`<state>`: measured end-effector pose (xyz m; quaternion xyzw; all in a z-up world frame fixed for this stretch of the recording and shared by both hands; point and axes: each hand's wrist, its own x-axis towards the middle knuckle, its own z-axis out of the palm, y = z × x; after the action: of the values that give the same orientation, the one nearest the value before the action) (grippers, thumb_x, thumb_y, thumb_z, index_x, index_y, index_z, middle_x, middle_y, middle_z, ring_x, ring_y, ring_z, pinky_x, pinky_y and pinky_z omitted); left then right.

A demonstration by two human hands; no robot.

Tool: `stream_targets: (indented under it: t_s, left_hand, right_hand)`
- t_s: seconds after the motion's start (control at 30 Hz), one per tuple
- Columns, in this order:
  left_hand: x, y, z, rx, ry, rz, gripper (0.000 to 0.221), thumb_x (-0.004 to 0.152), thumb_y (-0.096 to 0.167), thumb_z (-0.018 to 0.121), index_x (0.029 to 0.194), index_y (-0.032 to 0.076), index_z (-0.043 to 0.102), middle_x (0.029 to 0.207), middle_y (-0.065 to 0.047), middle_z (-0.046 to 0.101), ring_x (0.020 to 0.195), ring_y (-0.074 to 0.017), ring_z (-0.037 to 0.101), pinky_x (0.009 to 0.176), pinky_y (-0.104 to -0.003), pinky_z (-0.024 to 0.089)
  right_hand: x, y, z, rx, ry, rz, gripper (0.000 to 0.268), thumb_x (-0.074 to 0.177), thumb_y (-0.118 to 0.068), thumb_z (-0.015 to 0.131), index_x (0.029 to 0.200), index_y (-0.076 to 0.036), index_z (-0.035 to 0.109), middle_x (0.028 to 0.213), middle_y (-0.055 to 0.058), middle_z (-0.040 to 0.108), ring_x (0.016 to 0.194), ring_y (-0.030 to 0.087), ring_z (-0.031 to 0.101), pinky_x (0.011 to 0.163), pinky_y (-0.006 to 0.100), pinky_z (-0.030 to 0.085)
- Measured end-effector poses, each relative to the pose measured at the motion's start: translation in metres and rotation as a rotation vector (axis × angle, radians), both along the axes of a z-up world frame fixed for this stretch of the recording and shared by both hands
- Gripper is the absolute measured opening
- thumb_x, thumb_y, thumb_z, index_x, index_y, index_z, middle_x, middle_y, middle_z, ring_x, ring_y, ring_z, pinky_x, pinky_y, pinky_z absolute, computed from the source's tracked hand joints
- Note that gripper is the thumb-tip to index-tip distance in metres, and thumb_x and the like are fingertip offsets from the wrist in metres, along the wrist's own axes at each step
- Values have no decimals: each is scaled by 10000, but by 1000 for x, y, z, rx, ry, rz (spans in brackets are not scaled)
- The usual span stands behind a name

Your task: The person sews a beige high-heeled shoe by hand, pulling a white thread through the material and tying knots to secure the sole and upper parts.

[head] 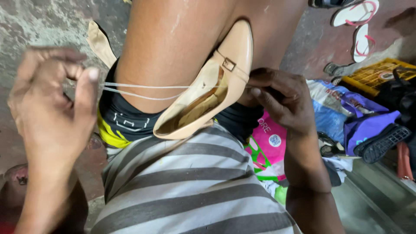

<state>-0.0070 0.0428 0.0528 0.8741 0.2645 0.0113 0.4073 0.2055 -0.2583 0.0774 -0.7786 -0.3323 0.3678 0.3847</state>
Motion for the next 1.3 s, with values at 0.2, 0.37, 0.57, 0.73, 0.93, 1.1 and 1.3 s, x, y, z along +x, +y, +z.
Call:
stream_targets:
  t_s: [0.2, 0.37, 0.57, 0.73, 0.93, 1.1, 1.3]
  left_hand:
    - [51, -60, -5, 121, -336, -388, 352, 961, 237, 661, 1262, 54, 679, 1232, -175, 682, 1032, -292, 660, 728, -369, 566]
    - [56, -61, -9, 87, -234, -525, 295, 984, 267, 689, 1196, 62, 695, 1167, -100, 727, 957, -244, 704, 691, -372, 557]
    - [42, -40, -10, -57, -381, -529, 283, 933, 322, 723, 941, 48, 653, 1045, -136, 736, 897, -251, 713, 773, -410, 590]
    - [29, -15, -12, -401, -54, -264, 109, 981, 181, 680, 935, 93, 723, 909, -35, 738, 659, -102, 688, 511, -322, 495]
    - [16, 11, -7, 210, -67, -36, 197, 1077, 112, 755, 1222, 39, 643, 1152, -122, 643, 807, -182, 603, 691, -332, 491]
    - [44, -44, -3, 57, -269, -390, 356, 1011, 142, 695, 1360, 77, 663, 1406, -210, 613, 1061, -304, 663, 631, -320, 541]
    - [53, -57, -8, 39, -372, -488, 217, 996, 275, 709, 1136, 116, 664, 1007, -62, 722, 911, -218, 668, 756, -354, 554]
  right_hand:
    - [-3, 0, -6, 44, 42, -56, 143, 1017, -32, 629, 1121, 38, 698, 1081, 152, 741, 981, 231, 745, 899, 291, 553]
    - [-7, -5, -6, 48, -7, -64, 124, 1019, -34, 636, 1098, 41, 696, 1075, 149, 746, 930, 198, 747, 850, 259, 545]
    - [-12, -5, -7, 71, 130, -186, 141, 1025, -42, 626, 1113, 29, 711, 1066, 136, 748, 952, 185, 715, 881, 268, 533]
    - [-13, -7, -9, 23, 50, -181, 134, 1017, -51, 653, 1104, 24, 723, 1019, 129, 746, 887, 167, 700, 823, 261, 526]
    - [-18, -11, -10, 64, 128, -240, 126, 1037, -31, 648, 1121, 26, 723, 980, 101, 726, 874, 133, 663, 806, 256, 510]
    - [-17, -9, -6, 79, 166, -242, 136, 1043, -46, 637, 1122, 24, 723, 986, 90, 727, 839, 115, 656, 792, 249, 500]
    - [-17, -13, -10, 67, 61, -194, 140, 1032, -68, 646, 1113, 17, 723, 1007, 93, 739, 903, 139, 688, 825, 258, 524]
